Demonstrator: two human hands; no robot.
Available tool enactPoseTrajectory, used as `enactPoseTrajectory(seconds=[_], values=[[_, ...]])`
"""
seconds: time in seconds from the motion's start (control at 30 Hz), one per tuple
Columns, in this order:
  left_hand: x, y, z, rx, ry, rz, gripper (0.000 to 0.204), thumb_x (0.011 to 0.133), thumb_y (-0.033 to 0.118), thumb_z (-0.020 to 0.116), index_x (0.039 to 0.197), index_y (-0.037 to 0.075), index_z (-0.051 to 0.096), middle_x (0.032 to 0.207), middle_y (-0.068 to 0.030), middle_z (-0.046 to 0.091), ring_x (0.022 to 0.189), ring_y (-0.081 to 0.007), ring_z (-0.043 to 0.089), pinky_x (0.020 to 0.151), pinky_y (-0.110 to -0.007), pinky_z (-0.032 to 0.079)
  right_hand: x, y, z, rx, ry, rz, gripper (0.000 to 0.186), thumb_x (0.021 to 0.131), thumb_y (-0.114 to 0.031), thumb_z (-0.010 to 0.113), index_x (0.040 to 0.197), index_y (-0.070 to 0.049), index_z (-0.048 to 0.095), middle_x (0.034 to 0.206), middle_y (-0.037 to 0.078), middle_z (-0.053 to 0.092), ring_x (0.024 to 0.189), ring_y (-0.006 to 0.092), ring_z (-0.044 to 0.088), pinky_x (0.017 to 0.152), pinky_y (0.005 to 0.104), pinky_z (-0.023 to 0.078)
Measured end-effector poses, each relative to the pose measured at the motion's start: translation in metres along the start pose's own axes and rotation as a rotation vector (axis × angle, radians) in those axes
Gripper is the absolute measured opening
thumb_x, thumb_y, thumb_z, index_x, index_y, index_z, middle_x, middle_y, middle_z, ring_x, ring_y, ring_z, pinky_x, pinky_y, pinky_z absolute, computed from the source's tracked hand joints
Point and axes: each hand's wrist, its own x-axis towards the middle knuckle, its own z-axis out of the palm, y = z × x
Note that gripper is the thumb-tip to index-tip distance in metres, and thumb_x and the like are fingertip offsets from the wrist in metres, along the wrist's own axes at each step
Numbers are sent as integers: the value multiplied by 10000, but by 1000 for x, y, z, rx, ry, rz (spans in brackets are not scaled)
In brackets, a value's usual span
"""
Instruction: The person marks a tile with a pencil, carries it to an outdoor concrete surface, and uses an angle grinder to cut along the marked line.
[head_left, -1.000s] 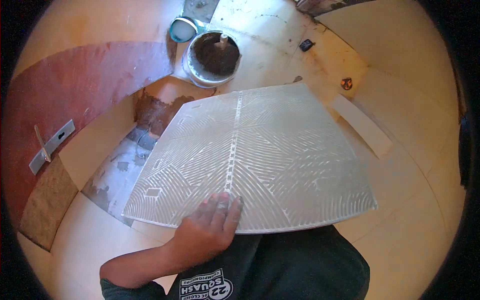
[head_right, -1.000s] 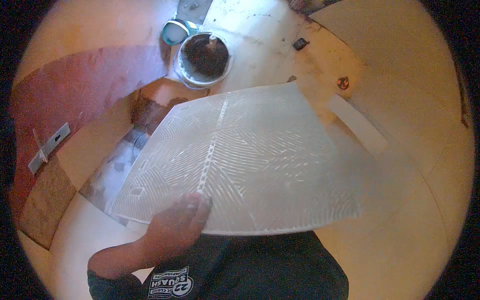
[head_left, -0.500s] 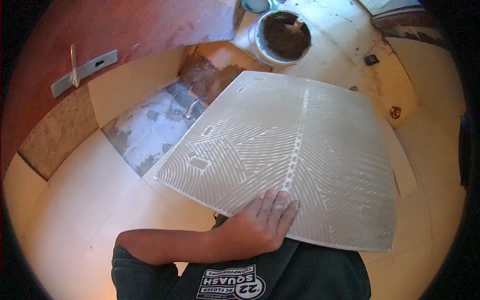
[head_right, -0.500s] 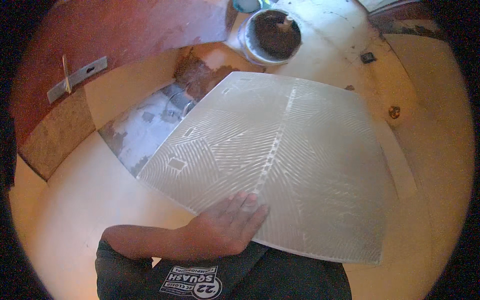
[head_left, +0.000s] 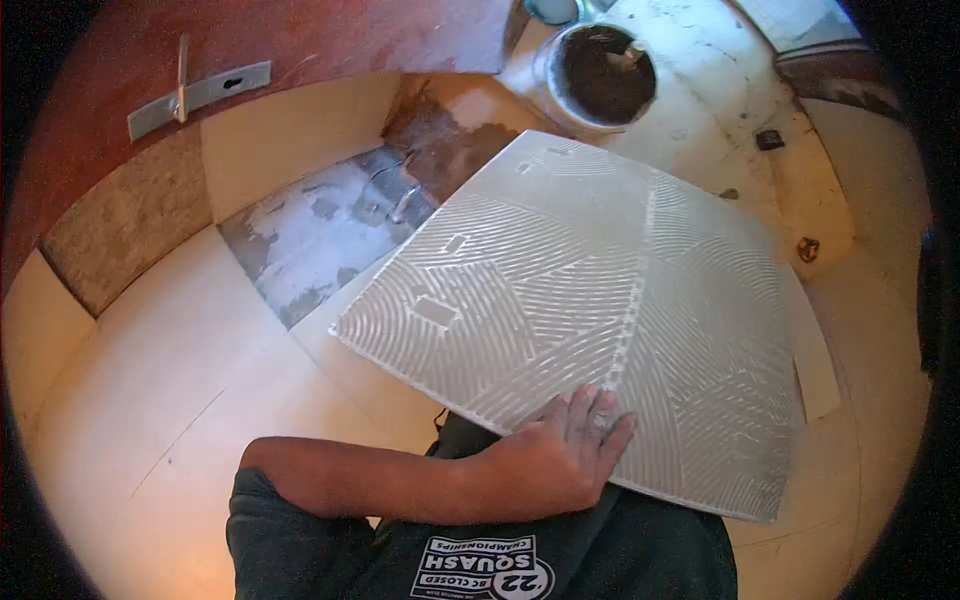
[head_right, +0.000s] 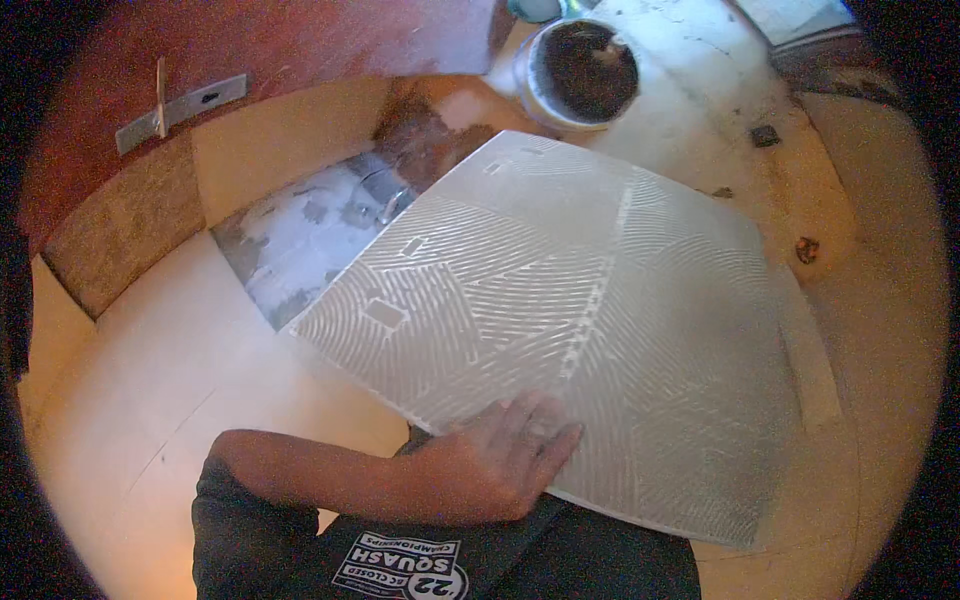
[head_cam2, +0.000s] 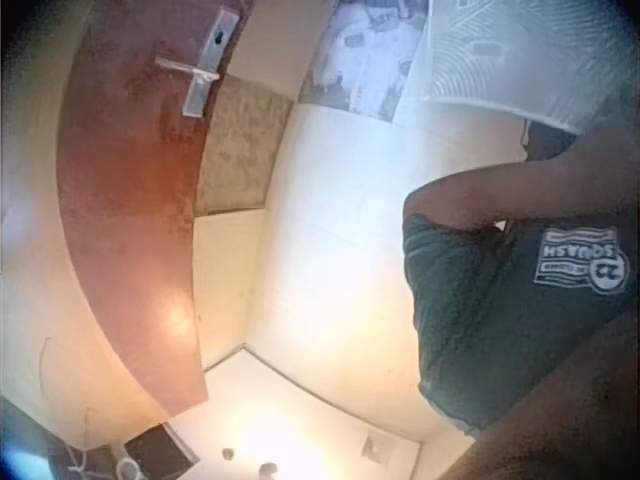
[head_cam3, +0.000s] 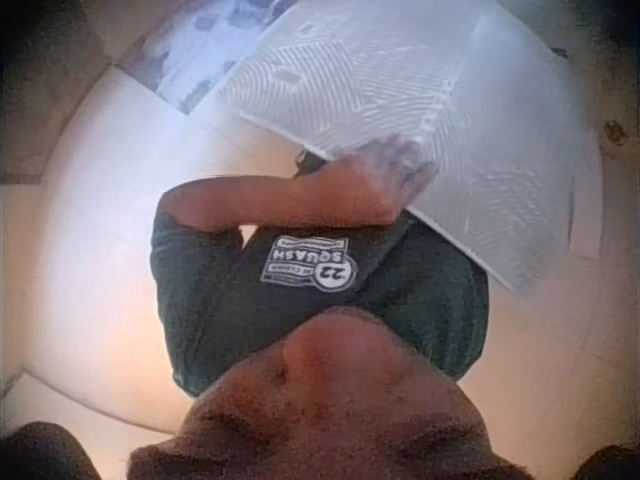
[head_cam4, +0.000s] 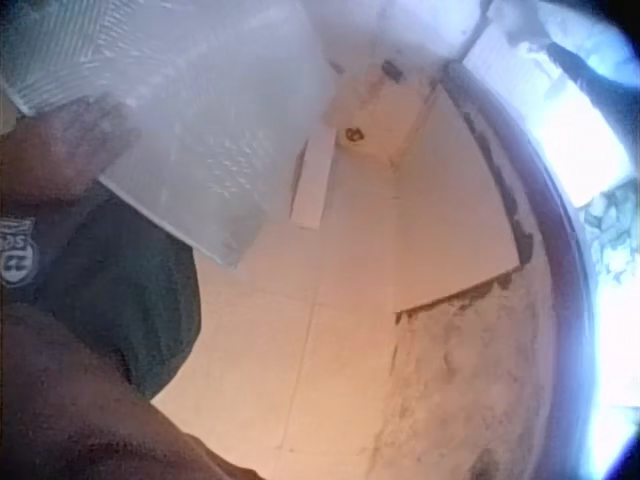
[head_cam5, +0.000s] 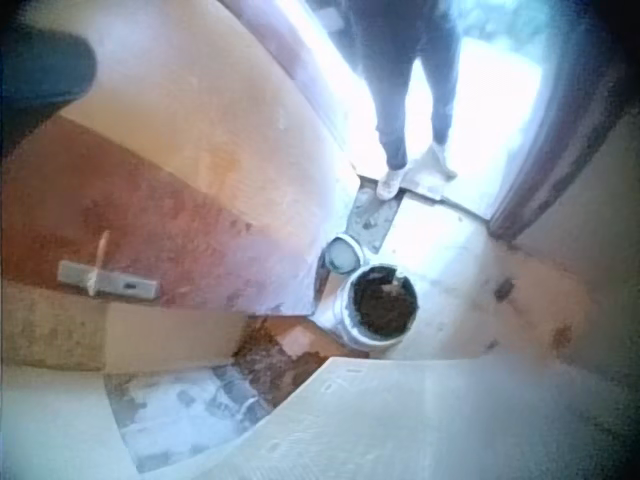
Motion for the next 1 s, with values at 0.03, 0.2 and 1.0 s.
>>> enactPoseTrajectory(seconds=[0.03, 0.2, 1.0], values=[[0, 0, 4, 6, 13, 32, 443, 882, 152, 562, 1228, -116, 629, 1080, -350, 685, 996, -449, 712, 766, -451, 612, -1, 2, 2, 3, -11, -5, 357, 1000, -340, 514, 1268, -105, 543, 938, 133, 693, 475, 108, 441, 432, 286, 377], [-93, 8, -52, 43, -109, -46, 426, 888, 161, 572, 1274, -6, 639, 1116, -267, 707, 997, -365, 730, 748, -382, 620, -30, 32, 21, 91, -41, -57, 388, 1004, -354, 506, 1297, -102, 541, 957, 144, 703, 480, 108, 442, 432, 286, 377], [-88, 3, -228, -119, 175, -549, 268, 896, 207, 643, 1118, 82, 726, 844, -255, 679, 769, -441, 671, 702, -494, 543, -154, -171, -21, -784, 333, -569, 377, 971, -378, 544, 1102, -32, 621, 686, 109, 660, 399, 126, 426, 356, 302, 344]])
